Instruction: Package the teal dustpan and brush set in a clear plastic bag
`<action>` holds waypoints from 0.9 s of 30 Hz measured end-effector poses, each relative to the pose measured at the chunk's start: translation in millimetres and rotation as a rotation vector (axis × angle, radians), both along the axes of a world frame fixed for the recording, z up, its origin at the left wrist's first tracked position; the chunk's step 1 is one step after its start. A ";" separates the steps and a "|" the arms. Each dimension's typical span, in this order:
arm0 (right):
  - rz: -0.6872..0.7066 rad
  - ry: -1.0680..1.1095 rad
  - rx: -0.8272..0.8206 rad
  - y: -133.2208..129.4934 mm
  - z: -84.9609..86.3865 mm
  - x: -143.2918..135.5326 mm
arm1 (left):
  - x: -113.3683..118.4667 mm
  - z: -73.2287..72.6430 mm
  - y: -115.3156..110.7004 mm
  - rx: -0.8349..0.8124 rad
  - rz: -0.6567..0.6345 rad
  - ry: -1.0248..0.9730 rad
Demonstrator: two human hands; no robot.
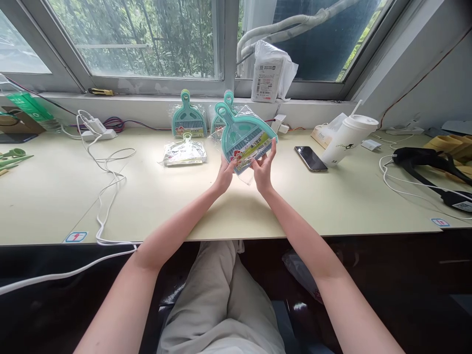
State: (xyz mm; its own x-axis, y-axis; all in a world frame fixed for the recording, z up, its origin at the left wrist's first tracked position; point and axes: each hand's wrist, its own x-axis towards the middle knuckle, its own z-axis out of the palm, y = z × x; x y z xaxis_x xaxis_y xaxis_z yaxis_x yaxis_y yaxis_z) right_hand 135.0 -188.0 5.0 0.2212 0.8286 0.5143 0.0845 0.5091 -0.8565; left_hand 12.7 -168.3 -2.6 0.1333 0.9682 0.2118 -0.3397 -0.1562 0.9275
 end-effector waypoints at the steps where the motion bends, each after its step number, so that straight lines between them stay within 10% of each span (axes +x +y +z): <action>1: 0.004 -0.001 -0.003 -0.2 0.6 -0.1 | -0.1 -0.9 1.0 0.012 0.005 -0.012; 14: 0.000 0.105 -0.007 0.7 -2.0 7.2 | -4.8 10.5 -3.6 0.069 -0.266 0.129; 27: 0.023 0.029 0.011 -1.8 -3.0 1.2 | -13.3 9.3 3.4 0.098 -0.070 0.188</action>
